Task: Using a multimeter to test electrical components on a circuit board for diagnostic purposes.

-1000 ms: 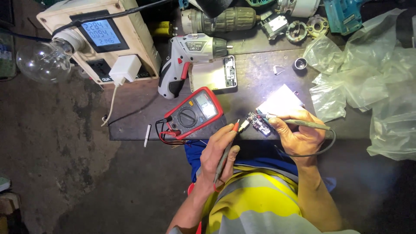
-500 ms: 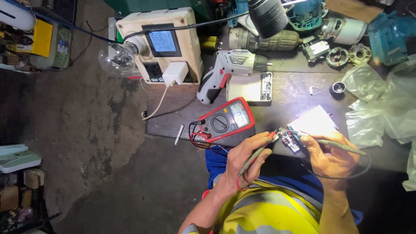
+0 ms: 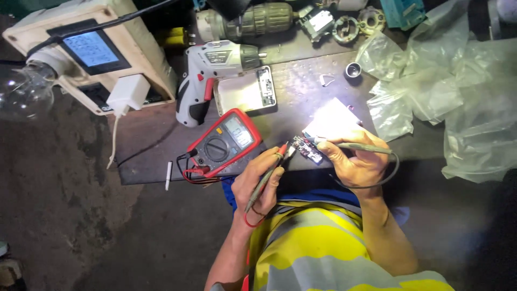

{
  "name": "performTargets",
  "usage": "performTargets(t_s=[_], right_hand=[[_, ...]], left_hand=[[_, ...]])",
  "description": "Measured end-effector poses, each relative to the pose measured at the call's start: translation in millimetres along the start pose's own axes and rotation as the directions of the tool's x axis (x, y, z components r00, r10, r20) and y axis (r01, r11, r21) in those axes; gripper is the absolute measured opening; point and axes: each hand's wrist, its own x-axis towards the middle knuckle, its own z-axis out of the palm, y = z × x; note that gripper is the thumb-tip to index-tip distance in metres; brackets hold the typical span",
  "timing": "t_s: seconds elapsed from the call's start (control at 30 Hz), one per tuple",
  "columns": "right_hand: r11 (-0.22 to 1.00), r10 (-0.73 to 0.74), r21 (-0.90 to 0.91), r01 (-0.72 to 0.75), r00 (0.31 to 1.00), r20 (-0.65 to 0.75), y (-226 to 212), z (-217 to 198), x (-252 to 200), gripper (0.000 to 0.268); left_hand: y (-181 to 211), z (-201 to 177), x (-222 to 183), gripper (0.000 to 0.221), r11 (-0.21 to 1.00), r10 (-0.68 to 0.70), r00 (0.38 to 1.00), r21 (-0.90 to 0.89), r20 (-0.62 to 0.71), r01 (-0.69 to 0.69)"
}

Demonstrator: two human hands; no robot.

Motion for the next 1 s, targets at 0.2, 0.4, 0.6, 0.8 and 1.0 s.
performTargets(t_s=[0.2,0.4,0.6,0.8,1.0], right_hand=[[1.000,0.011,0.006,-0.012,1.000,0.016,-3,0,2,0.019],[1.000,0.008,0.015,-0.008,1.000,0.026,-9,0,9,0.019],[1.000,-0.005,-0.016,0.005,0.999,0.038,-14,1,14,0.018],[1.000,-0.002,-0.019,0.003,0.998,0.057,-19,1,19,0.017],[1.000,0.010,-0.012,-0.009,0.998,0.068,-19,1,20,0.016]], left_hand=[[-4,1,-4,0.020,1.000,-0.005,1.000,-0.018,0.001,0.005],[-7,1,-5,0.020,1.000,0.003,1.000,-0.006,0.024,-0.003],[-6,3,-6,0.019,1.000,0.006,1.000,-0.011,0.030,-0.006],[-7,3,-7,0.020,1.000,0.002,1.000,-0.013,0.029,-0.001],[-7,2,-8,0.020,1.000,-0.010,0.999,-0.010,0.035,0.010]])
